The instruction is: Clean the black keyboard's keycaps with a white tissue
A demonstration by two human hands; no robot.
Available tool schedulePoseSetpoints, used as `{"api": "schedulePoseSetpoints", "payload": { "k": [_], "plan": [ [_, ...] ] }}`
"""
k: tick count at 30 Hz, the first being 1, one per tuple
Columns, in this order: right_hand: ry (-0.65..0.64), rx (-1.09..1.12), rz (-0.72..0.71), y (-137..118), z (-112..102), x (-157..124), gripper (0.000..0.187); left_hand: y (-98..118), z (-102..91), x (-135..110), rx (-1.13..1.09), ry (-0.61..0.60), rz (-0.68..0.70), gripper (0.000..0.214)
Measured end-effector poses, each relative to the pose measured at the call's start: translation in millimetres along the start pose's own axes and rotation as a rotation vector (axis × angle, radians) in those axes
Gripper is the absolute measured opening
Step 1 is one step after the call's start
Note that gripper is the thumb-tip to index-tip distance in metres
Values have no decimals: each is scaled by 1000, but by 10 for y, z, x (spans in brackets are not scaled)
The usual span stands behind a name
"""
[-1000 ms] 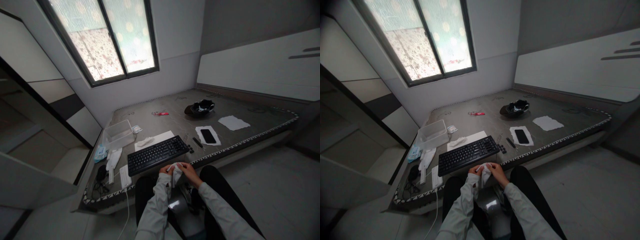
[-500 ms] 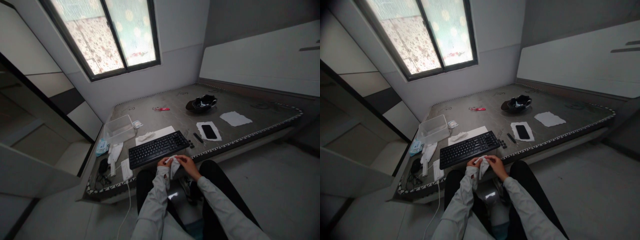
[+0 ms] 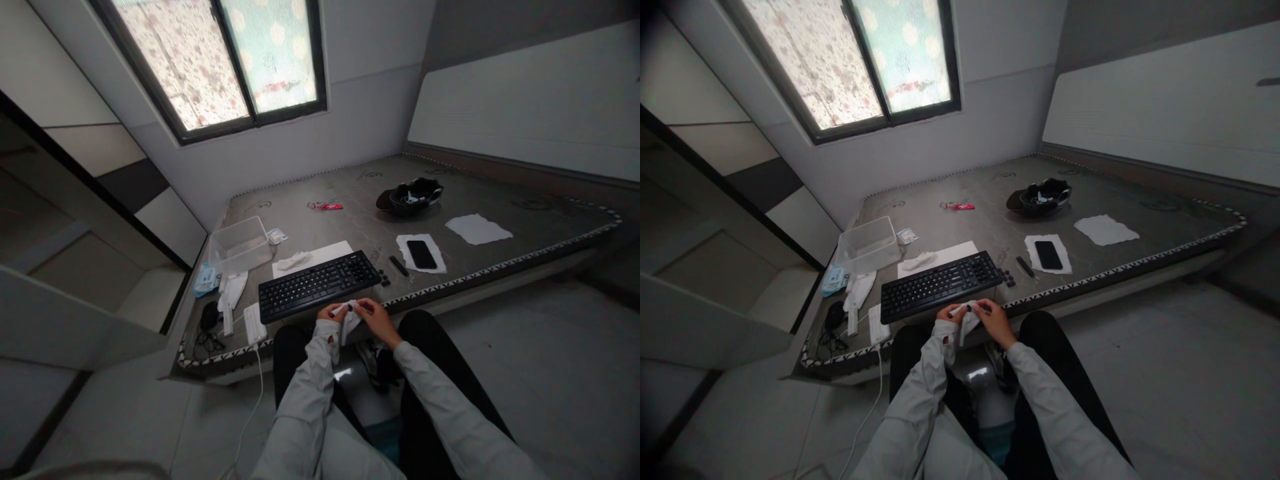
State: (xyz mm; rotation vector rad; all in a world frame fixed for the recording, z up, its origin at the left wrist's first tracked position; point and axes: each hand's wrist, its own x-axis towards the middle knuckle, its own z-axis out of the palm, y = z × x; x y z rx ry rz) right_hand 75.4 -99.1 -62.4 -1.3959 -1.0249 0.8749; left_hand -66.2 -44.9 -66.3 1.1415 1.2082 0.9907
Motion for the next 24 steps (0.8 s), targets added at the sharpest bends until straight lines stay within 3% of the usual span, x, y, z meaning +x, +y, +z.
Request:
{"api": "schedulePoseSetpoints", "payload": {
  "k": [4, 9, 13, 19, 24],
  "plan": [
    [9, 35, 34, 34, -46, 14, 35, -34, 16, 19, -13, 15, -22, 45],
    [-54, -83, -45, -21, -83, 13, 25, -20, 12, 21, -24, 27, -23, 46],
    [-98, -69, -37, -71, -77, 1, 30, -13, 1, 24, -28, 47, -20, 47],
    [-32, -99, 15, -40, -41, 6, 35, 32, -11, -10, -14, 33, -21, 45],
    [-76, -86, 27, -89, -52, -2, 37, 64, -3, -8, 1, 12, -11, 43]
  ]
}}
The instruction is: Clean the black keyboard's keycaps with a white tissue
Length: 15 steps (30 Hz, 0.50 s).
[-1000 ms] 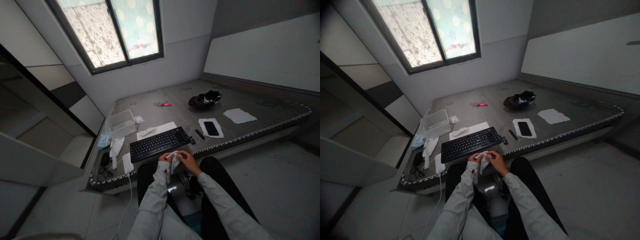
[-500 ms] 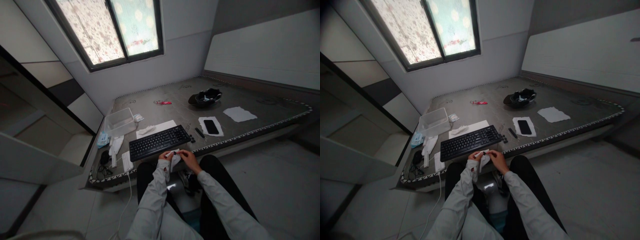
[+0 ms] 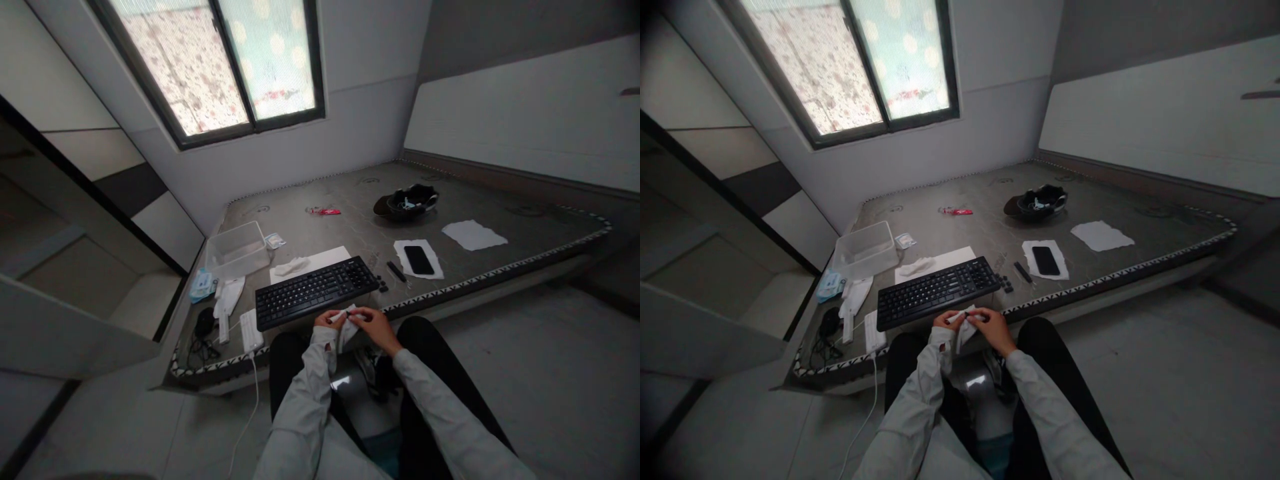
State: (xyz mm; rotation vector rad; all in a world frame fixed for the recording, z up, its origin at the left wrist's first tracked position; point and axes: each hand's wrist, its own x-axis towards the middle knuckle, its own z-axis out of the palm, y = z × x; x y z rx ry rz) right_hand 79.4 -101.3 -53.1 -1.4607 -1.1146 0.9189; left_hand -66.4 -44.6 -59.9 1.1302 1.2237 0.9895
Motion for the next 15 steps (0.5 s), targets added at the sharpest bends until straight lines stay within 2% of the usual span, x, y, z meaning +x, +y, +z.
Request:
{"api": "schedulePoseSetpoints", "payload": {
  "k": [8, 11, 13, 15],
  "plan": [
    [19, 149, 50, -113, -52, 4, 47, -48, 36, 16, -24, -99, 64, 49],
    [112, 197, 70, -83, -233, 94, 50, -71, 29, 43, -7, -63, 75, 43],
    [213, 171, 55, -63, -409, 189, 50, -72, 17, 52, -4, -36, 79, 39],
    [262, 152, 34, -66, -585, 313, 51, -66, 4, 49, -14, -21, 81, 35]
  ]
}}
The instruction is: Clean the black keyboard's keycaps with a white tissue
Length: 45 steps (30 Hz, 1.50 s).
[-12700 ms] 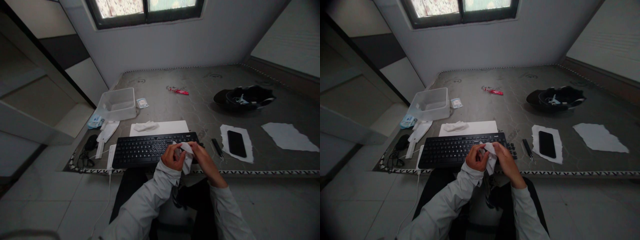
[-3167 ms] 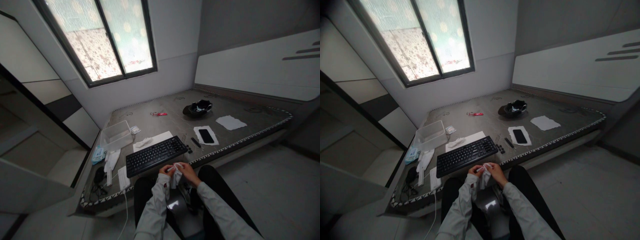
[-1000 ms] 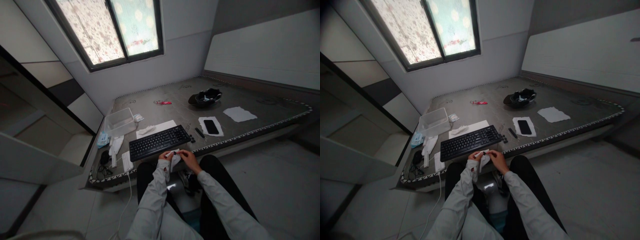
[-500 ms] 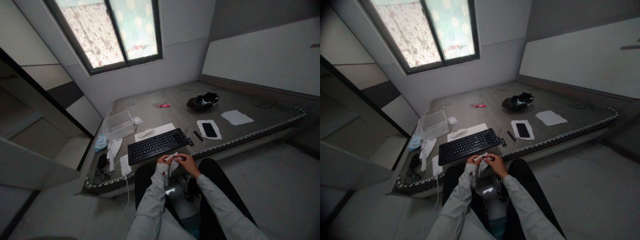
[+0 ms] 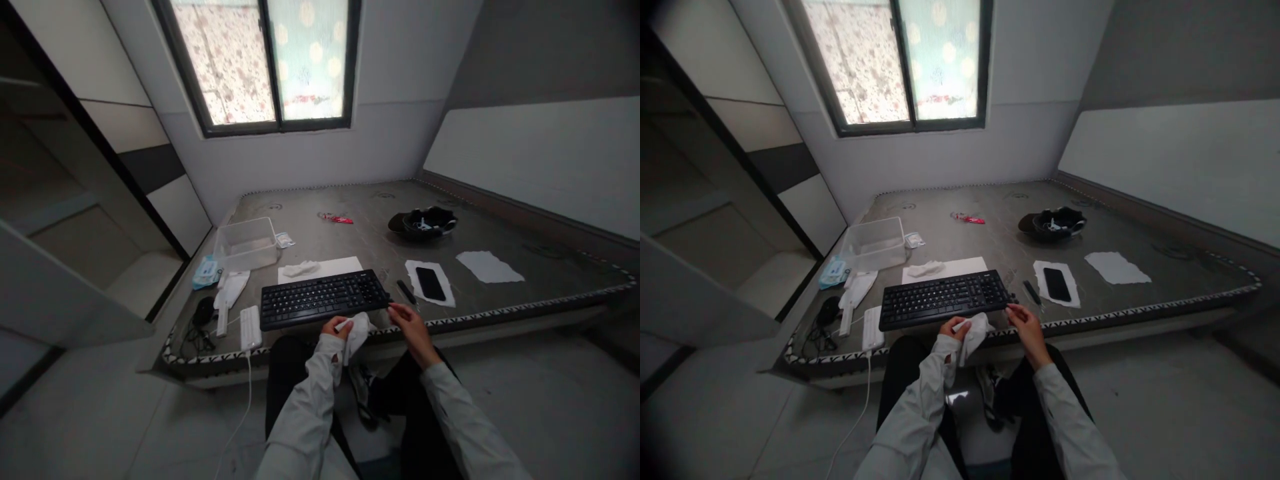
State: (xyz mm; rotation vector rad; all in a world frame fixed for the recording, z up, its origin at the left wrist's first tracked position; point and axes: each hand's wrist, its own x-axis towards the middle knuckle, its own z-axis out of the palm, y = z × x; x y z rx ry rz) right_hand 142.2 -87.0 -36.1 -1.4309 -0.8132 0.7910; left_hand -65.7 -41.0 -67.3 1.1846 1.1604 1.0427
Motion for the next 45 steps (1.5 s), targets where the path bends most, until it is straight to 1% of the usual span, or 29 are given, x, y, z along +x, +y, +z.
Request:
{"api": "schedulePoseSetpoints", "payload": {
  "k": [2, 5, 8, 10, 13, 16, 19, 23, 29, 36, 41, 45],
  "plan": [
    [-31, -26, -19, -59, -86, 180, 52, 0, -10, -6, 4, -3, 6, 31],
    [-141, -98, -22, -190, -88, 460, 51, -30, -7, -6, 85, -17, 0, 29],
    [-235, -217, -9, -346, 18, 742, 43, -74, 16, 4, 162, -7, -10, 27],
    [-278, -366, -14, -449, 104, 920, 33, -94, 32, 6, 165, -16, 0, 26],
    [-282, -590, -69, -578, 218, 1141, 22, -113, 42, 4, 140, -35, 20, 25],
    [-305, -670, -130, -644, 321, 1275, 16, -124, 36, 3, 122, -36, 17, 25],
    [-336, -724, -163, -641, 411, 1314, 9, -131, 20, 0, 127, -35, 5, 26],
    [-327, -772, -160, -568, 470, 1284, 7, -139, -6, -9, 150, -18, 16, 28],
    [-292, -779, -120, -407, 439, 1270, 11, -135, -22, 0, 238, -29, 7, 28],
    [-292, -780, -78, -256, 408, 1339, 17, -141, -34, -2, 193, -33, 5, 27],
    [-306, -850, -54, -267, 408, 1410, 18, -92, -19, -25, 128, -15, -17, 26],
    [-337, -897, -33, -332, 415, 1451, 19, -7, 1, -54, 84, -2, -94, 31]
  ]
}}
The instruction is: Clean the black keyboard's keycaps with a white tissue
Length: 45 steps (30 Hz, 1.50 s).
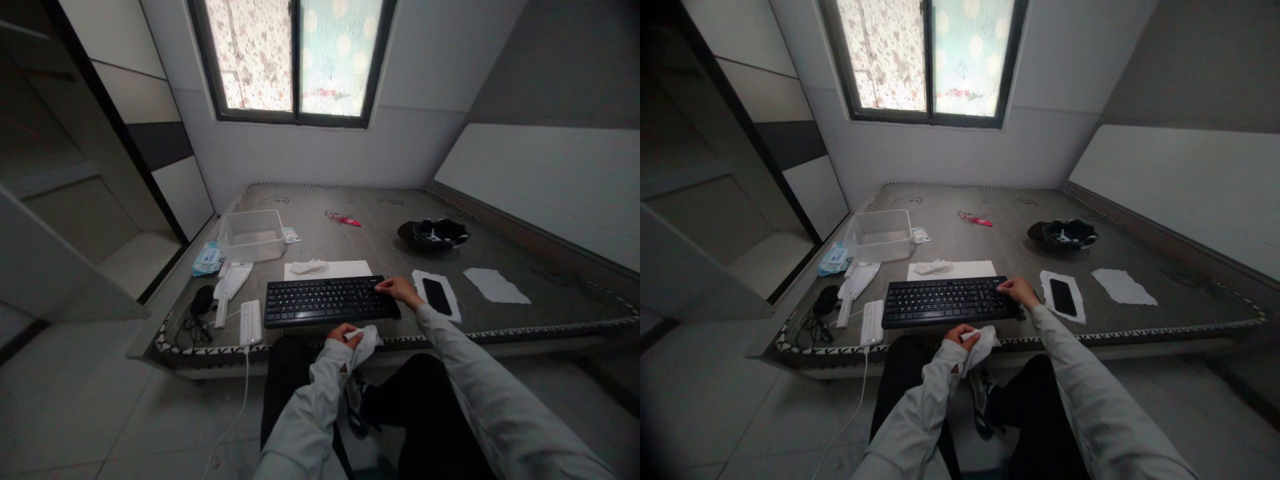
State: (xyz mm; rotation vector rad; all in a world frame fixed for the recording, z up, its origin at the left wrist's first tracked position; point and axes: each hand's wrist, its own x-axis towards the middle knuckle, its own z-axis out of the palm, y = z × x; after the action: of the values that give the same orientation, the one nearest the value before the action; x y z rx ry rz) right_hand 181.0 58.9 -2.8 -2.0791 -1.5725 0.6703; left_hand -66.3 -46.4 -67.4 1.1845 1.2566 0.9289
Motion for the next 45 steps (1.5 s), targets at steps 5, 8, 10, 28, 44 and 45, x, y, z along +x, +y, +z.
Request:
{"api": "schedulePoseSetpoints", "payload": {
  "k": [5, 8, 10, 28, 44, 45],
  "plan": [
    [-41, -46, 6, -41, -56, 13, 20, 76, 0, -19, 21, -5, -35, 32],
    [-60, -68, 6, -65, -76, 8, 19, 80, 6, -20, 5, 3, -42, 31],
    [-69, -78, 4, -78, -83, 6, 19, 73, 13, -21, -3, 3, -36, 30],
    [-13, -100, -11, -111, -56, -39, 19, 6, 27, 17, 110, -64, 36, 29],
    [80, -148, 7, -54, -61, 92, 37, -132, 74, 170, 217, -83, 91, 30],
    [66, -147, 5, -60, -66, 88, 37, -133, 79, 171, 207, -83, 100, 31]
  ]
}}
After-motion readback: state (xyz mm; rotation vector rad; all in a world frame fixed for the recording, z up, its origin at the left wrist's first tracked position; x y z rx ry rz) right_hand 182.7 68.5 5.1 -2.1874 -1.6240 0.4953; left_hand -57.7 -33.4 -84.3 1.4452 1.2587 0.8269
